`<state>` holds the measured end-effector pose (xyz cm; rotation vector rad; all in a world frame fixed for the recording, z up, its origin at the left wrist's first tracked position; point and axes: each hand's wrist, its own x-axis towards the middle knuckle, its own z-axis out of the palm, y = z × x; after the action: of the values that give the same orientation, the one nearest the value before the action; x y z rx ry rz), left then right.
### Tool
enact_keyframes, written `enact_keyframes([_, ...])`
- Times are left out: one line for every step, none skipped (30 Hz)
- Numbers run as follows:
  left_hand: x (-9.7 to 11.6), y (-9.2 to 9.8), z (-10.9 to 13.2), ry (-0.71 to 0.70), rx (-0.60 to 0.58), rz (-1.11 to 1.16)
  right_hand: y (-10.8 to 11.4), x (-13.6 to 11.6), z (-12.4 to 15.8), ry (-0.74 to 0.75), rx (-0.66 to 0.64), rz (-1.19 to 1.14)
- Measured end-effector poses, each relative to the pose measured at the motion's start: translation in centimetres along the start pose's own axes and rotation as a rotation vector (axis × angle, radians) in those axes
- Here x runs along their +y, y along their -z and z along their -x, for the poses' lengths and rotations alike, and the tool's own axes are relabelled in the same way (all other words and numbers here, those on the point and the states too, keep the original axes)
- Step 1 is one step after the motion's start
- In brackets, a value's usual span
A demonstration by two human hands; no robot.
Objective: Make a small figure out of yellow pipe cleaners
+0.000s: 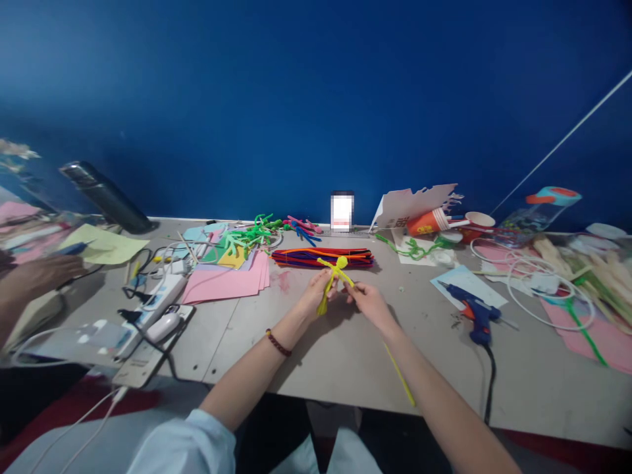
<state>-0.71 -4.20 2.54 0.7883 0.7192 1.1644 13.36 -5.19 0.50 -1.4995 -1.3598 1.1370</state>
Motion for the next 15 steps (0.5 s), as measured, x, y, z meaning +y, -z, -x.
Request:
enact_keyframes([0.1, -0.1, 0.1, 0.012, -0.022, 0.011, 0.2, 0.2, -0.3, -0.004, 0.007, -0.01])
enact_keyframes([0.2, -0.2, 0.3, 0.031, -0.047, 0.007, 0.4, 0.3, -0.5, -0.001, 0.019, -0.027])
enact_keyframes([0.3, -0.4, 0.5, 0.057, -0.076, -0.012, 0.6, 0.4, -0.7, 0.008, 0.024, -0.046])
enact_keyframes([0.3, -0.5, 0.7, 0.083, -0.111, -0.041, 0.9, 0.4, -0.8, 0.02, 0.02, -0.064])
enact_keyframes([0.4, -0.6, 0.9, 0.113, -0.158, -0.082, 1.2, 0.4, -0.9, 0.03, 0.008, -0.075])
enact_keyframes([0.4, -0.7, 1.1, 0.14, -0.203, -0.123, 1.6, 0.3, -1.0, 0.034, -0.015, -0.08])
enact_keyframes([0.6, -0.8, 1.3, 0.153, -0.238, -0.167, 2.0, 0.3, -1.1, 0.026, -0.043, -0.077])
enact_keyframes([0.7, -0.9, 1.5, 0.155, -0.272, -0.212, 2.4, 0.2, -1.2, 0.008, -0.071, -0.069])
enact_keyframes([0.8, -0.9, 1.7, 0.152, -0.306, -0.262, 2.9, 0.1, -1.2, -0.012, -0.094, -0.059])
enact_keyframes([1.0, -0.9, 1.9, 0.147, -0.341, -0.318, 3.3, -0.1, -1.3, -0.022, -0.108, -0.045])
enact_keyframes([1.1, -0.8, 2.0, 0.145, -0.382, -0.376, 3.7, -0.3, -1.3, -0.005, -0.11, -0.021])
enact_keyframes([1.3, -0.8, 2.0, 0.147, -0.426, -0.433, 4.2, -0.5, -1.3, 0.04, -0.1, 0.018])
enact_keyframes([1.4, -0.7, 2.1, 0.15, -0.471, -0.486, 4.5, -0.8, -1.3, 0.112, -0.083, 0.069])
enact_keyframes([1.4, -0.7, 2.1, 0.147, -0.509, -0.534, 4.8, -1.1, -1.2, 0.199, -0.065, 0.128])
enact_keyframes([1.4, -0.6, 2.0, 0.135, -0.538, -0.576, 5.1, -1.5, -1.1, 0.278, -0.049, 0.186])
